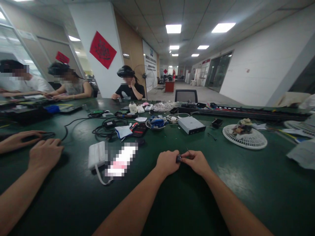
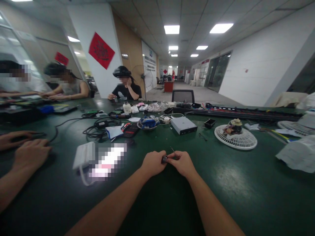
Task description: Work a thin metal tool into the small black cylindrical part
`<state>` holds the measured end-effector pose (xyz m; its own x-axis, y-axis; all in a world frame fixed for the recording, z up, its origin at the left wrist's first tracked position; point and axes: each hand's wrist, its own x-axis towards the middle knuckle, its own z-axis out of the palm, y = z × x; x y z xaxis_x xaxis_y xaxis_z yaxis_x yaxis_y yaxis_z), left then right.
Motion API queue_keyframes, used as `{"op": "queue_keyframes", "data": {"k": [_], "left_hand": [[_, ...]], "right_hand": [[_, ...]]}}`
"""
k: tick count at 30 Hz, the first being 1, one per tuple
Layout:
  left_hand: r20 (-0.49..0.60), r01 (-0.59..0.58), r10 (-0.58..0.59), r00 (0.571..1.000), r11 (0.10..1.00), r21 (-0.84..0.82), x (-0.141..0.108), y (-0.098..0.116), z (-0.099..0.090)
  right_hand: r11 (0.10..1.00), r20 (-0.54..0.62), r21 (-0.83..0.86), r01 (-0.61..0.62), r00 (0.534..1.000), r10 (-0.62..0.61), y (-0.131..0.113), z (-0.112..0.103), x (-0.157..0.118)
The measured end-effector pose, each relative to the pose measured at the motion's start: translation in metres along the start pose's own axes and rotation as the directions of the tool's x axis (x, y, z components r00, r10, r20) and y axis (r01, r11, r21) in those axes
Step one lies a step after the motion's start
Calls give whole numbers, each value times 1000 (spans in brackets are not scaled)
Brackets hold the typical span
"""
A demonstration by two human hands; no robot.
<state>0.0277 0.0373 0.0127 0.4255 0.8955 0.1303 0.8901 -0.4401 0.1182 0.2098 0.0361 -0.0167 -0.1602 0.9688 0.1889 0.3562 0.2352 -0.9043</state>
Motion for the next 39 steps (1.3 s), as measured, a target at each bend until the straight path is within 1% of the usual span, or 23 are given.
{"op": "queue_keyframes", "data": {"k": [2,5,9,12,15,18,20,22,25,28,29,31,33,35,37,39], "left_hand": [[6,-16,16,1000,1000,2,-1,1,-1],[17,-39,39,999,999,9,-2,2,-3],[20,-101,100,995,994,44,-3,3,-5],[13,-199,198,980,978,56,-3,4,-7],[-26,-287,289,957,955,71,-4,6,-10],[-72,-312,317,946,948,67,-5,7,-11],[-80,-284,288,954,957,53,-4,7,-10],[-97,-218,220,971,975,37,-3,6,-8],[-169,-44,44,985,999,4,0,2,-4],[-217,155,-161,963,987,-43,2,-4,-1],[-219,205,-213,952,977,-59,3,-6,0],[-217,268,-280,935,960,-84,4,-9,1],[-220,289,-302,928,953,-88,4,-11,2],[-224,288,-297,928,955,-72,4,-11,2],[-223,275,-279,934,960,-52,4,-10,2],[-217,236,-238,947,971,-37,4,-8,1]], "right_hand": [[999,-26,23,-25,999,26,0,1,0],[998,-56,14,-57,997,57,-1,-1,0],[996,4,20,-92,996,92,-3,-5,0],[996,45,61,-65,997,62,-4,-8,0],[997,80,73,-35,996,30,-4,-10,0],[999,74,48,1,997,-5,-6,-8,-1],[1000,51,12,24,998,-25,-7,-4,-3],[999,49,-27,39,998,-38,-9,0,-5],[996,14,-58,67,998,-66,-11,5,-7],[993,-43,-80,83,995,-87,-12,5,-8],[990,-52,-112,86,994,-92,-13,4,-8],[976,-54,-196,94,993,-107,-14,4,-8],[958,-57,-267,106,990,-126,-15,4,-8],[941,-52,-313,128,987,-152,-16,4,-8],[927,-46,-343,154,983,-180,-16,5,-8],[917,-47,-354,185,975,-215,-16,4,-8]]}}
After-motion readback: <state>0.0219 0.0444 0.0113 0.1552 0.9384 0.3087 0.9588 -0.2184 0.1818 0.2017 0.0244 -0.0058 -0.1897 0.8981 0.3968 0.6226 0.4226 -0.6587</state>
